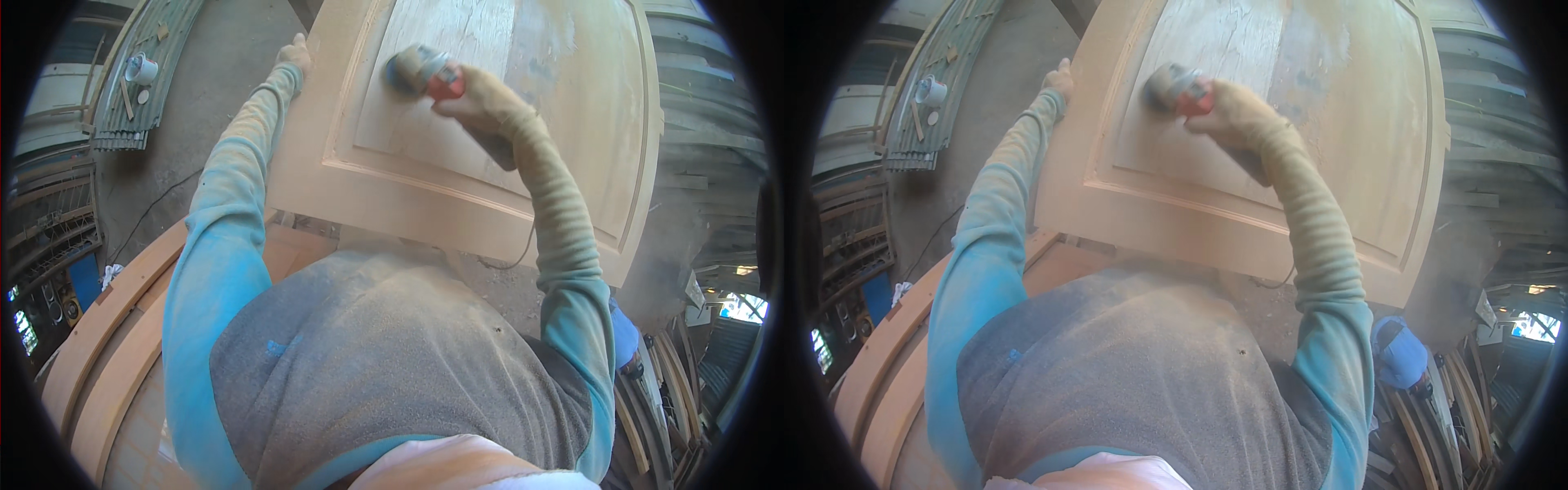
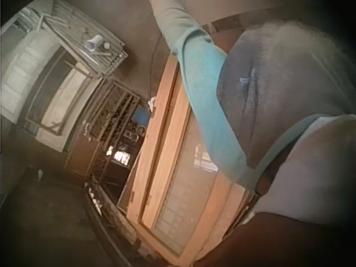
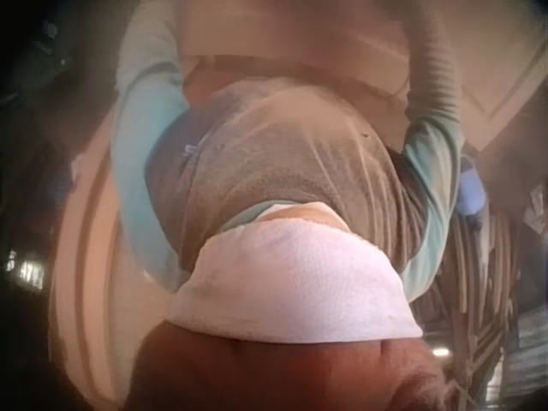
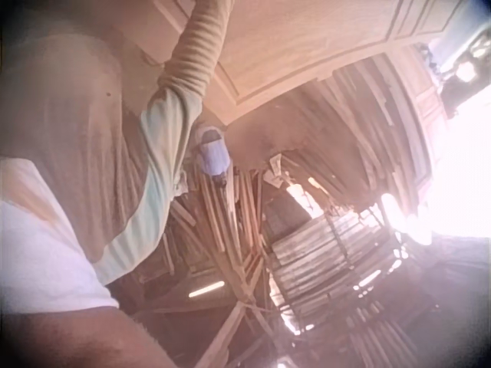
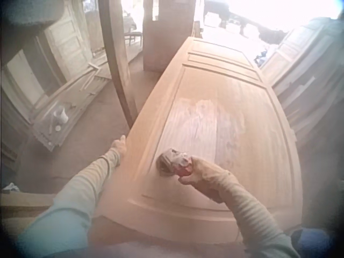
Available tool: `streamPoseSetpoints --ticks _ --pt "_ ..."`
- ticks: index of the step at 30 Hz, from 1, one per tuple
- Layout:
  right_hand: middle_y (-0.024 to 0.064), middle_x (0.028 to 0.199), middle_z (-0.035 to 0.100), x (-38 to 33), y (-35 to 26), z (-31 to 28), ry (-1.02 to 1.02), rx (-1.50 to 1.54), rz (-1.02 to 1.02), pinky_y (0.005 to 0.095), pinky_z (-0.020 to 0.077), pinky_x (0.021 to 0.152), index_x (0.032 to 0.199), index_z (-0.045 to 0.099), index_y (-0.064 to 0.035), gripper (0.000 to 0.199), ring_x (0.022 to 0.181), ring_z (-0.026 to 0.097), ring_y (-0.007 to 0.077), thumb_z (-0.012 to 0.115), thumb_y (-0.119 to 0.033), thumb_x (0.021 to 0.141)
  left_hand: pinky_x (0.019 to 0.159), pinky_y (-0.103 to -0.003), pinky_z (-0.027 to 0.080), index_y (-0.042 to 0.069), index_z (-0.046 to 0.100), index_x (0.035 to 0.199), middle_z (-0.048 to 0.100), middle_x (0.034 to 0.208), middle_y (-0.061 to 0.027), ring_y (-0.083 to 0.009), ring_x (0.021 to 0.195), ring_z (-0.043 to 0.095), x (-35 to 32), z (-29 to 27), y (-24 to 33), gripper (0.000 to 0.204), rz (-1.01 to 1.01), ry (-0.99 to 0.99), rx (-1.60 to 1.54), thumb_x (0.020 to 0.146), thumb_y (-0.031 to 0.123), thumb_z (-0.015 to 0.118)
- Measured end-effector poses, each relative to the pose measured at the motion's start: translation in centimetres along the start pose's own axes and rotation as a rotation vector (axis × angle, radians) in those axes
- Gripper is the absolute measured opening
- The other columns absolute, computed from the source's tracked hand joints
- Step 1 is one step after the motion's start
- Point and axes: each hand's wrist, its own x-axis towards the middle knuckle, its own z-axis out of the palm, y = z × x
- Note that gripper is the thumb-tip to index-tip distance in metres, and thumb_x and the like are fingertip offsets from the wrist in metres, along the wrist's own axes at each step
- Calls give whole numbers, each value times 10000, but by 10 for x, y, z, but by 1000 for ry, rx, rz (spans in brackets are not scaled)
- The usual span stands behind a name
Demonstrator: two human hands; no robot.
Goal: The person sands a wooden door using a power sander, moving the tool across the door panels while using their other hand to stabilize the wood.
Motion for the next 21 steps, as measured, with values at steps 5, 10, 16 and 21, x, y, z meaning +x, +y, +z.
streamPoseSetpoints --ticks 5,10,16,21 --pt "182 976 751 -51 -39 48 -203 -255 1 423 570 895 1246 623 0 573 968 738 359 821 -275 784 1174 -460 395 -137 626 1320 584 1426 -339 -428 1411 522 1 -3 -10 823 7 -16 -36 1063 602 371" --pt "105 943 753 -65 57 -3 185 213 -45 381 573 799 1202 665 -55 452 843 725 232 761 -288 827 1170 -455 402 -144 632 1308 586 1419 -345 -422 1411 525 9 1 -13 826 32 -13 1 1066 601 370" --pt "35 945 727 -79 141 -68 265 197 171 318 553 848 1218 691 -77 446 884 670 145 783 -188 796 1164 -458 409 -143 644 1293 597 1404 -345 -428 1395 541 25 13 -18 822 43 27 73 1069 597 364" --pt "185 1015 762 -133 55 -1 65 -109 182 426 553 897 1146 618 17 463 990 743 339 791 -257 816 1157 -463 414 -134 651 1292 611 1394 -335 -429 1386 549 15 3 -17 811 3 34 62 1070 593 367"
